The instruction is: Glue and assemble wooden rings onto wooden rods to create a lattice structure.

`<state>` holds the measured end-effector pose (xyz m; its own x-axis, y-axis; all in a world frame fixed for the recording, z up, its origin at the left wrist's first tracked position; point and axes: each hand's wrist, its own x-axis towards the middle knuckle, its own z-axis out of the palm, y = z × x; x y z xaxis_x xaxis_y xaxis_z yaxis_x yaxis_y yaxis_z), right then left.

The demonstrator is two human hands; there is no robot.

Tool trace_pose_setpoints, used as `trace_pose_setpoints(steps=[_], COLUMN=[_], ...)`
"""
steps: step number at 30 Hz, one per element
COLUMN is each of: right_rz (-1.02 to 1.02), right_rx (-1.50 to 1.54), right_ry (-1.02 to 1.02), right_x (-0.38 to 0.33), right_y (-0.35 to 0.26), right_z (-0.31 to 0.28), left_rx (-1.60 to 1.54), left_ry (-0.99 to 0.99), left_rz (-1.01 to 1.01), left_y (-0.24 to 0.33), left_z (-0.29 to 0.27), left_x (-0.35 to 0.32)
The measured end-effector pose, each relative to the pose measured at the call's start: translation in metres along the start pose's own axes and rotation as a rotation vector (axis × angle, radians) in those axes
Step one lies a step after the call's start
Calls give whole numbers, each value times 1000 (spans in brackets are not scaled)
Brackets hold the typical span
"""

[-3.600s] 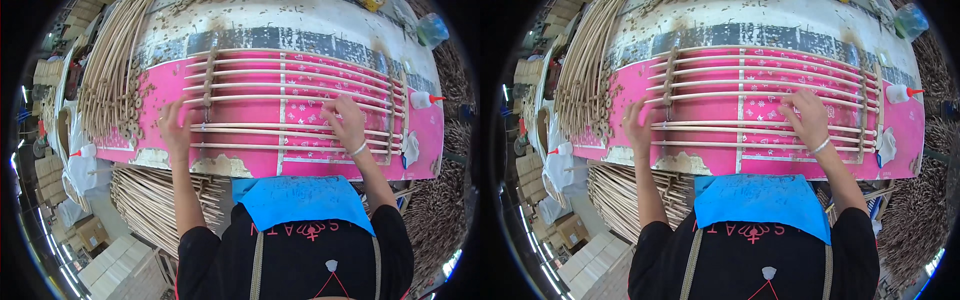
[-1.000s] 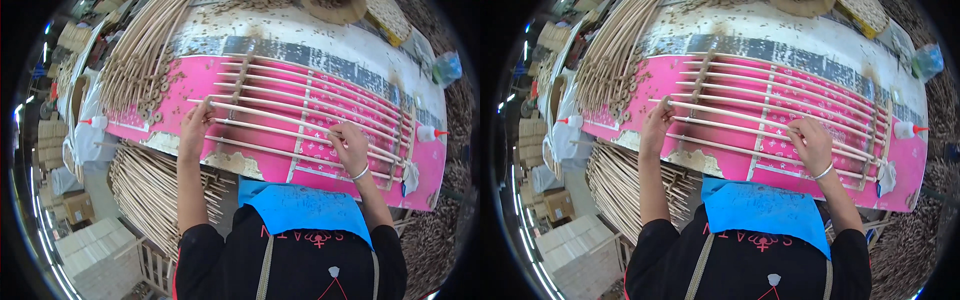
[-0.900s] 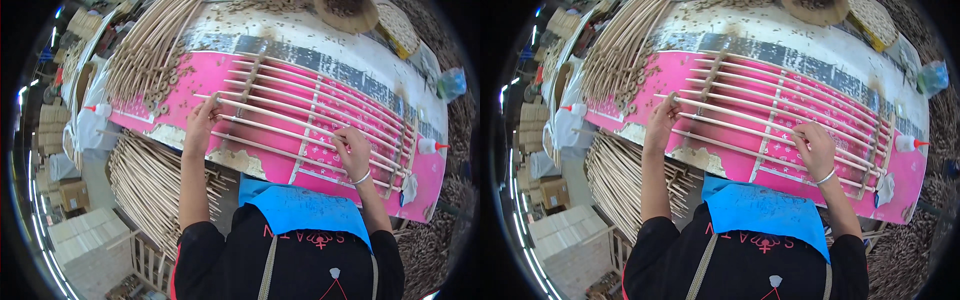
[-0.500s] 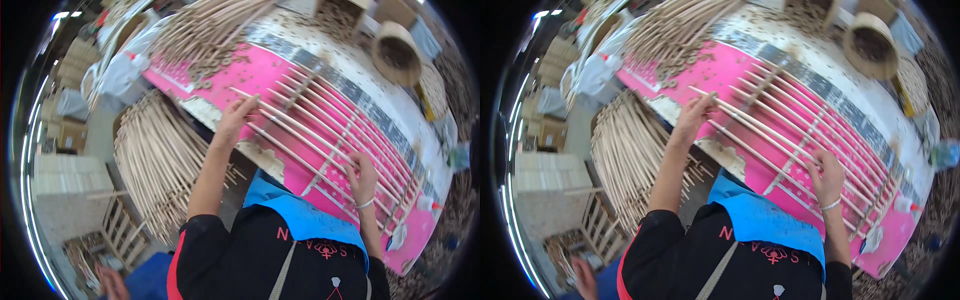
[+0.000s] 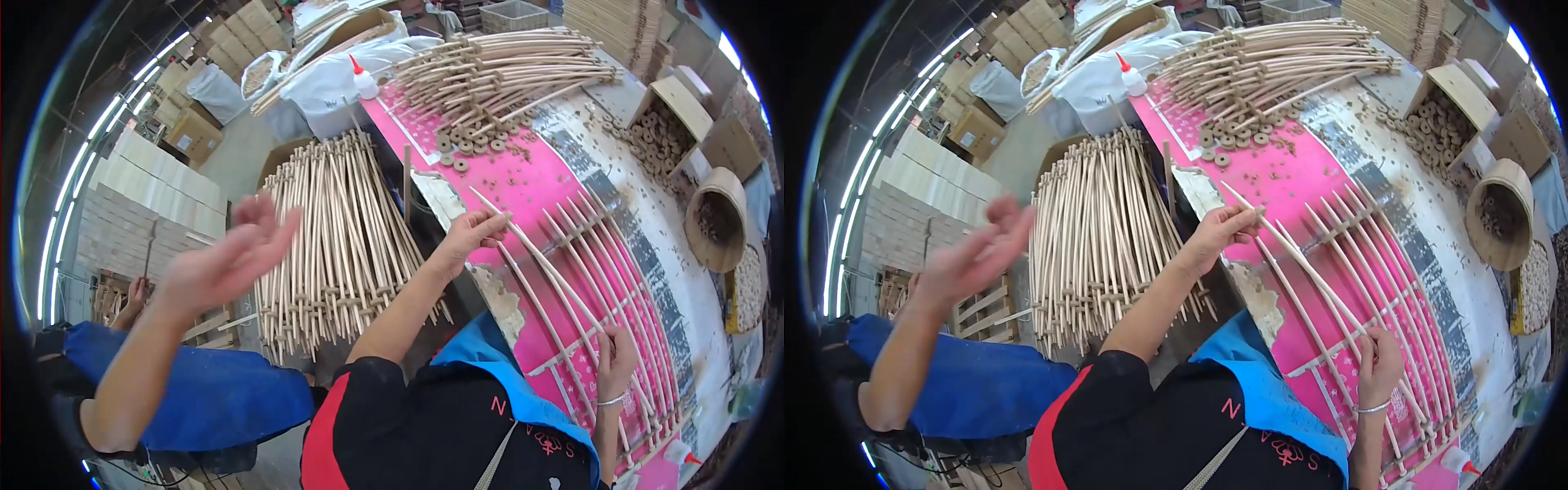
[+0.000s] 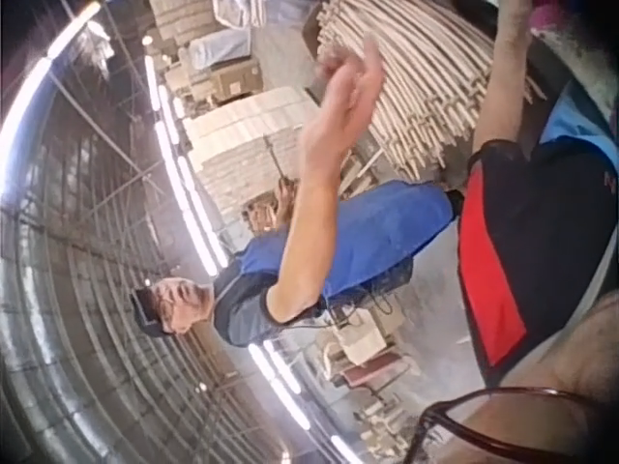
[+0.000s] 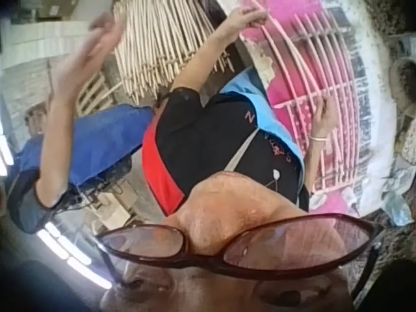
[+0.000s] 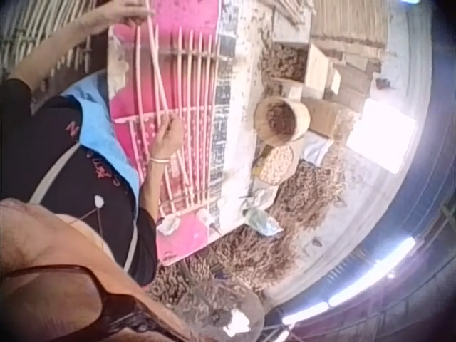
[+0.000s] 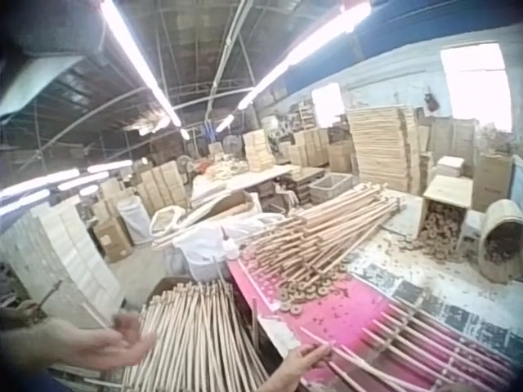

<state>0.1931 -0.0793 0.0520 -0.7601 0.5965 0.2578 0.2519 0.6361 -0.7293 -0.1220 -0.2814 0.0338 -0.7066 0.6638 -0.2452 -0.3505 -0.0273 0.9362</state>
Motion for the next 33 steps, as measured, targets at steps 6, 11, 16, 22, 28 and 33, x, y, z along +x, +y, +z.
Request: trace_pose_setpoints(steps=[6, 11, 16, 22, 28, 33], right_rz=[-107, -24, 45, 85, 272, 371], right_rx=[-75, -99, -116, -214, -330, -330], right_ry=[91, 120, 222, 356, 506, 590], right_x=[3, 2, -8, -19, -60, -94], right_y=[0, -2, 14, 17, 21, 20], right_z=[-7, -16, -34, -64, -96, -105], left_rx=[-45, -47, -46, 64, 356, 442], left_ry=[-37, -55, -100, 25, -290, -537], left_rz=[34, 10, 2, 277, 630, 621], left_y=[-1, 8, 5, 15, 90, 72], left_z=[5, 6, 26, 57, 200, 306], left_x=[2, 4, 24, 62, 126, 212])
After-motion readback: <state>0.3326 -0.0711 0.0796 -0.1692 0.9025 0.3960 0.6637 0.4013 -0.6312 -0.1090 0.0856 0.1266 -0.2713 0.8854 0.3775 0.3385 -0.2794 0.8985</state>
